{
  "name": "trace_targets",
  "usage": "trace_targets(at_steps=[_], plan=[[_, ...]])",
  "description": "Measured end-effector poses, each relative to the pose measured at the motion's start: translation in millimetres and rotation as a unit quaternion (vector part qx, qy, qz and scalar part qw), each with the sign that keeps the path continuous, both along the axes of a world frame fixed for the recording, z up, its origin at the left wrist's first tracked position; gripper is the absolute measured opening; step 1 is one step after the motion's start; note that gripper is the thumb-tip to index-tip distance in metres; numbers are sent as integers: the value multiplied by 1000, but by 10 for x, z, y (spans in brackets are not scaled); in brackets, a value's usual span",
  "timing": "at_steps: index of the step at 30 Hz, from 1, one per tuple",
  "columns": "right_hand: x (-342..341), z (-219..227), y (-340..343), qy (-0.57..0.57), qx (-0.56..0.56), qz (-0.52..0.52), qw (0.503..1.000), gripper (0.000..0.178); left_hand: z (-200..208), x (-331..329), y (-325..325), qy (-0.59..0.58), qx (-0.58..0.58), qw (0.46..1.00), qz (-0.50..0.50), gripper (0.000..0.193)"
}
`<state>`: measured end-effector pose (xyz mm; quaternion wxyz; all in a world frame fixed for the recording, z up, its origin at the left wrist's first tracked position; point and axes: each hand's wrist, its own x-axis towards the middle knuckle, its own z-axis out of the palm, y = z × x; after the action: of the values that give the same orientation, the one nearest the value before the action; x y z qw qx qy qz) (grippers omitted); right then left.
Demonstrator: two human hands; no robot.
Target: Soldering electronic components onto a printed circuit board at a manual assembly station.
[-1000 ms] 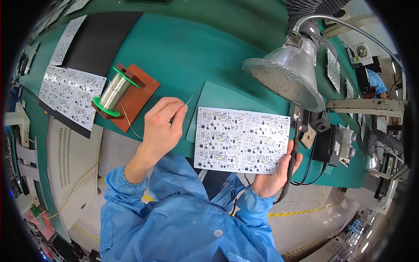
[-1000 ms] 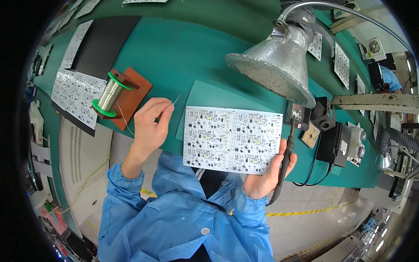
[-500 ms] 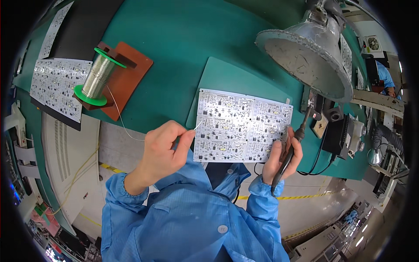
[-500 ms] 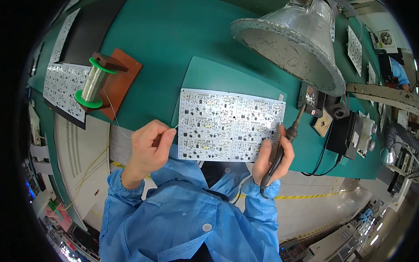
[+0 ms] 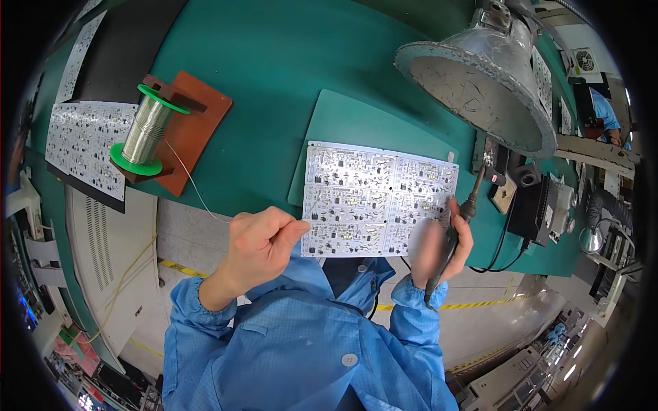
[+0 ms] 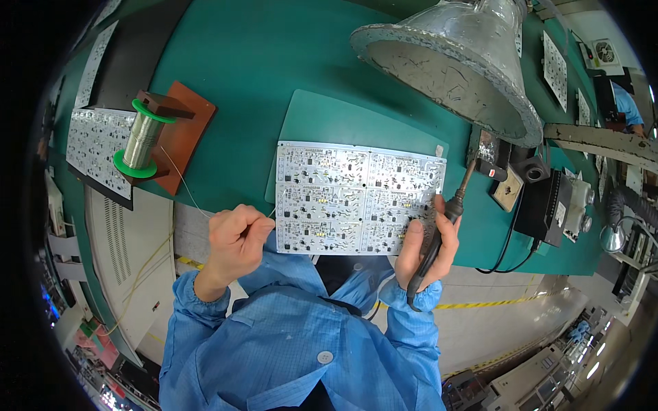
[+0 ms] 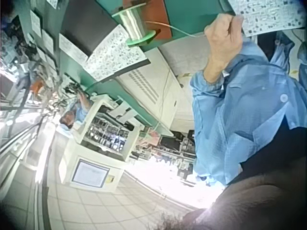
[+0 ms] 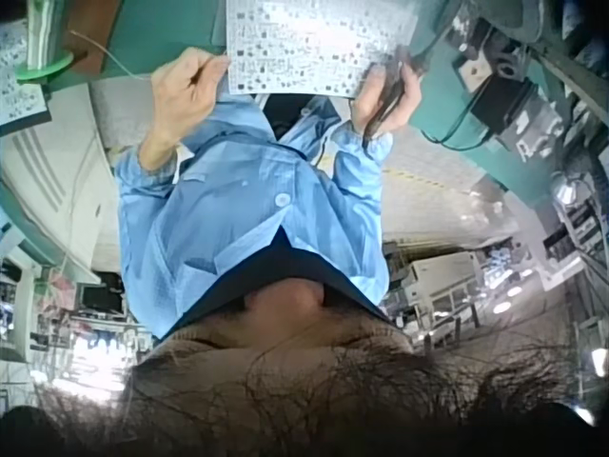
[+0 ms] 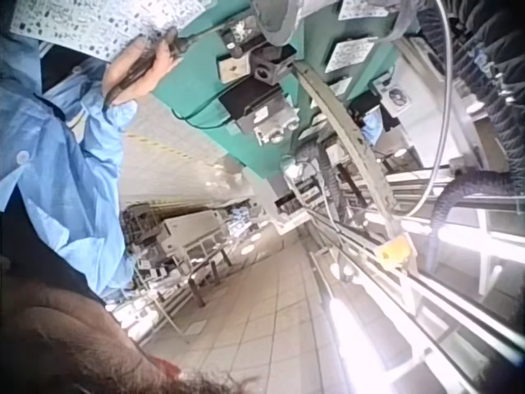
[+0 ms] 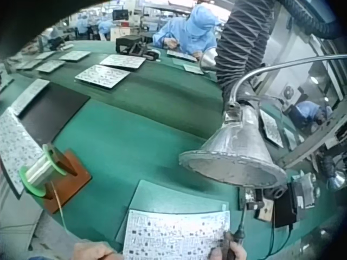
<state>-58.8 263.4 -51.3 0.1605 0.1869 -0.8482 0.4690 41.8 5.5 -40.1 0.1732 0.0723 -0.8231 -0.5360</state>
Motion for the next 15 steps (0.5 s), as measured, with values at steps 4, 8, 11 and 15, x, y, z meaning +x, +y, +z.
trace_targets(at_steps=[4, 8, 11, 15], plan=[[-21, -6, 39, 16, 31, -2, 999, 36, -10, -14, 9, 28, 19, 999, 29, 9], [-19, -29, 86, 13, -8, -15, 1000, 34, 23, -31, 38, -4, 40, 998, 52, 3], [0, -36, 130, 16, -1, -32, 999, 33, 50, -30, 33, -16, 42, 998, 39, 10], [1, -32, 174, 8, 9, -28, 1000, 34, 53, -20, -7, -29, 22, 999, 28, 11]])
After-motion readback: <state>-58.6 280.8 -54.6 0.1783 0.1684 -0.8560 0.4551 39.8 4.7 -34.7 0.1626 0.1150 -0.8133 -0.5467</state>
